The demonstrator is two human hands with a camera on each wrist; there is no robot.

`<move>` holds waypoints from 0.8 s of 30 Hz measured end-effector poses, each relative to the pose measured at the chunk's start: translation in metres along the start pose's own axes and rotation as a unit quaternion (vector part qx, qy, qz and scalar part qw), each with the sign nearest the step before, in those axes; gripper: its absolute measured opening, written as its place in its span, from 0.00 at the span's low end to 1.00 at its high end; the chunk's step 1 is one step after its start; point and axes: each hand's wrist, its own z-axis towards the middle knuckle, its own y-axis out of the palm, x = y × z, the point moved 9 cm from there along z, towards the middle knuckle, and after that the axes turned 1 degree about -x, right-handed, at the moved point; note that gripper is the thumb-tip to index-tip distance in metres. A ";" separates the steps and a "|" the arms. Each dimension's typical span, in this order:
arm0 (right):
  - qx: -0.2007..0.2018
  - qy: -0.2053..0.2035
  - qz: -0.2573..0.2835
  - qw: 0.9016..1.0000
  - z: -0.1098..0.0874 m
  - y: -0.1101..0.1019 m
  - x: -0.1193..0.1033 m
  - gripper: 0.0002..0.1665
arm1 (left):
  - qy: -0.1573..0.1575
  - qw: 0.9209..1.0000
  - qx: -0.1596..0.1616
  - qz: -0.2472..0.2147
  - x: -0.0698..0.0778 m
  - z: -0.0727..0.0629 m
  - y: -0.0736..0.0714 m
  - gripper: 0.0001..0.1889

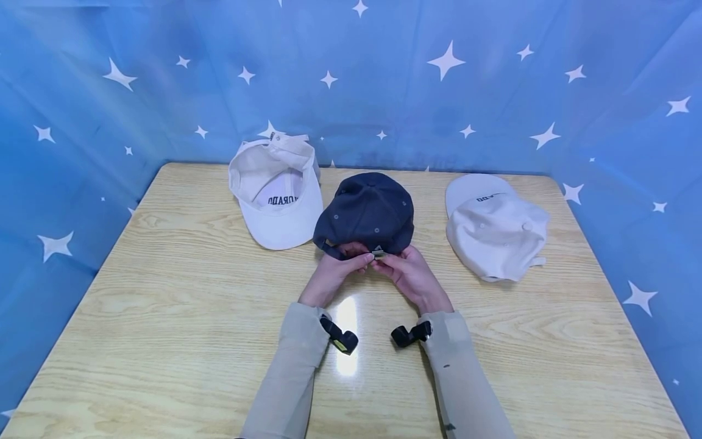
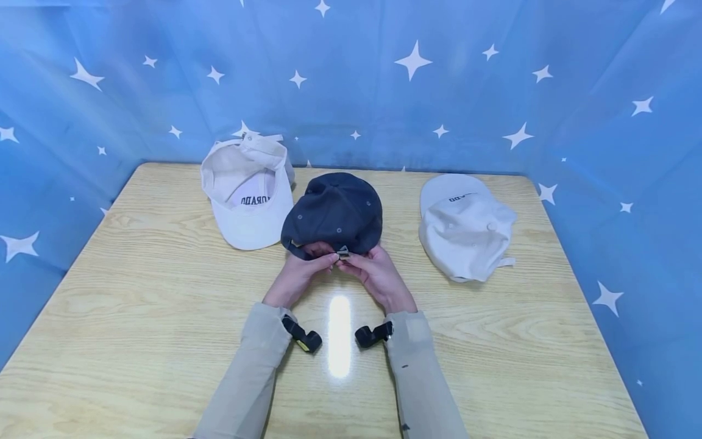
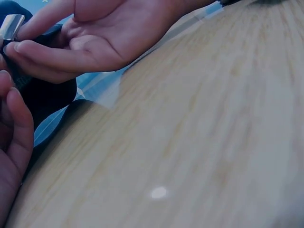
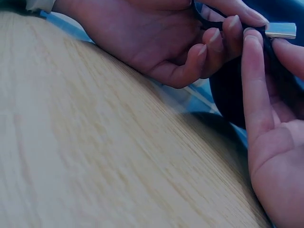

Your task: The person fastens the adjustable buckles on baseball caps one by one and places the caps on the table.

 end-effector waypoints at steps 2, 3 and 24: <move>-0.008 -0.002 -0.002 1.000 0.000 0.001 0.000 0.11 | -0.003 1.000 -0.001 -0.001 -0.001 0.000 0.000 0.09; -0.012 -0.003 -0.002 1.000 0.000 0.002 0.000 0.10 | -0.004 1.000 -0.001 -0.002 -0.001 0.000 0.000 0.09; 0.008 -0.040 0.147 0.988 -0.001 -0.005 -0.011 0.11 | -0.023 1.000 0.011 -0.009 -0.002 -0.001 -0.002 0.15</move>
